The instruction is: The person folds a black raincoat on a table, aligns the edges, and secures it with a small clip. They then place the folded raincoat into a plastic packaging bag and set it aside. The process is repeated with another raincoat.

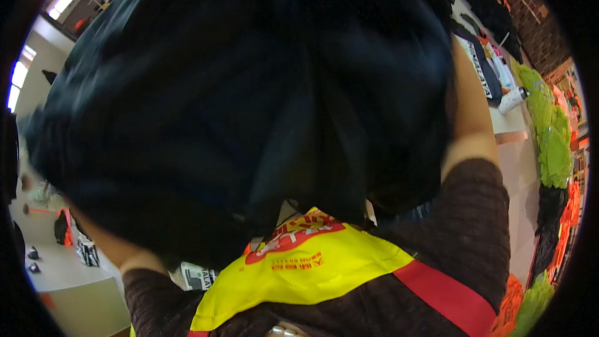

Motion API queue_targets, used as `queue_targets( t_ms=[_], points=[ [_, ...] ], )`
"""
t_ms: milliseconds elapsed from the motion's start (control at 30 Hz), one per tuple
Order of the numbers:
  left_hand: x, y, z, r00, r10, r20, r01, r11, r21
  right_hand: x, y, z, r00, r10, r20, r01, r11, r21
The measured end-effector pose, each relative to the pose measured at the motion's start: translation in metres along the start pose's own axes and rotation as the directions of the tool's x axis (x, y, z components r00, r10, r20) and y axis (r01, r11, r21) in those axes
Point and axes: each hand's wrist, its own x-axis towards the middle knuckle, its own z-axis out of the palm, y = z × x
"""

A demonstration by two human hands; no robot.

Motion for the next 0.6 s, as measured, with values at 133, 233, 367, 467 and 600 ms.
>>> queue_targets(
  t_ms=[133, 233, 367, 467, 600],
  points=[
    [-0.015, 0.021, 0.198, 0.941, -0.002, 0.339, 0.075, 0.976, -0.203, 0.008, 0.107, -0.1, 0.72, 0.097, -0.687, -0.396, 0.87, -0.292],
    [-0.142, 0.024, 0.296, 0.772, -0.017, 0.635, 0.151, 0.976, -0.158, -0.04, 0.237, -0.111, 0.504, 0.177, -0.846, -0.639, 0.735, -0.227],
    [-0.331, 0.019, 0.257, 0.606, -0.065, 0.793, -0.012, 0.996, 0.09, -0.033, 0.229, 0.08, 0.517, 0.436, -0.737, -0.645, 0.764, -0.001],
    [-0.35, 0.047, 0.253, 0.603, -0.115, 0.79, -0.154, 0.954, 0.257, -0.044, 0.216, 0.168, 0.362, 0.545, -0.757, -0.847, 0.531, -0.023],
    [-0.357, 0.076, 0.241, 0.59, 0.029, 0.807, -0.294, 0.938, 0.182, -0.077, 0.227, 0.206, 0.114, 0.304, -0.946, -0.904, 0.427, 0.028]
  ],
)
